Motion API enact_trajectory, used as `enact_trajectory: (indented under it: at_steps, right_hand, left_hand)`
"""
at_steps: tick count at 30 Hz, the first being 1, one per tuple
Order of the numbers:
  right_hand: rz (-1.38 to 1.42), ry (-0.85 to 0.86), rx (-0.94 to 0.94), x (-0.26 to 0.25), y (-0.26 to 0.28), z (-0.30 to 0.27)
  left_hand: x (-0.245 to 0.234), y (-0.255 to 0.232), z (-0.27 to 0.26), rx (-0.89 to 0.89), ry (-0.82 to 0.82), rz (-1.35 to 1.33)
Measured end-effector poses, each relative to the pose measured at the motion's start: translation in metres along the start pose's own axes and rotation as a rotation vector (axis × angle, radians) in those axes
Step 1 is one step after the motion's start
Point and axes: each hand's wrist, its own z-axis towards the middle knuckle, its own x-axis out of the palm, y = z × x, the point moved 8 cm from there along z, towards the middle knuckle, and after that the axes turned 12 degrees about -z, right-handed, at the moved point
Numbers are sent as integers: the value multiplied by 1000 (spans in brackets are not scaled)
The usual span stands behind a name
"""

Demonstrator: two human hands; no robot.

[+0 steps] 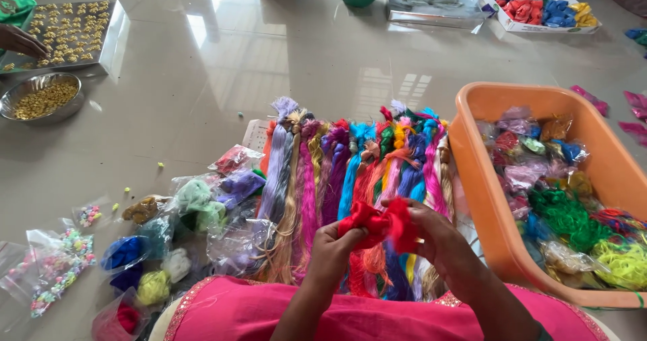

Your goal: The person sorts and packages colorful bundles of yarn by hand while sitting on a floor.

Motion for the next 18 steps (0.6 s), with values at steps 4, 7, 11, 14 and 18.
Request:
enact_trajectory:
  at_steps: [4,7,11,14,18]
  right_hand:
    - [-129,-63,-33,12,-1,10]
    - [-245,-44,-254,17,-7,18]
    - [-312,-150,-290,-1,-5,17]
    - [-443,-237,-418,-15,7,14]
    - [-345,-350,-369,-42,2,19]
  left_hand:
    - [-13,8,12,64,-25,38]
    - [-13,7,9,69,-64,93]
    - [-13,0,6,47,-128,289]
    - [-5,-18,-3,68,-132,337]
    - [4,-52,-5,174,-121,208]
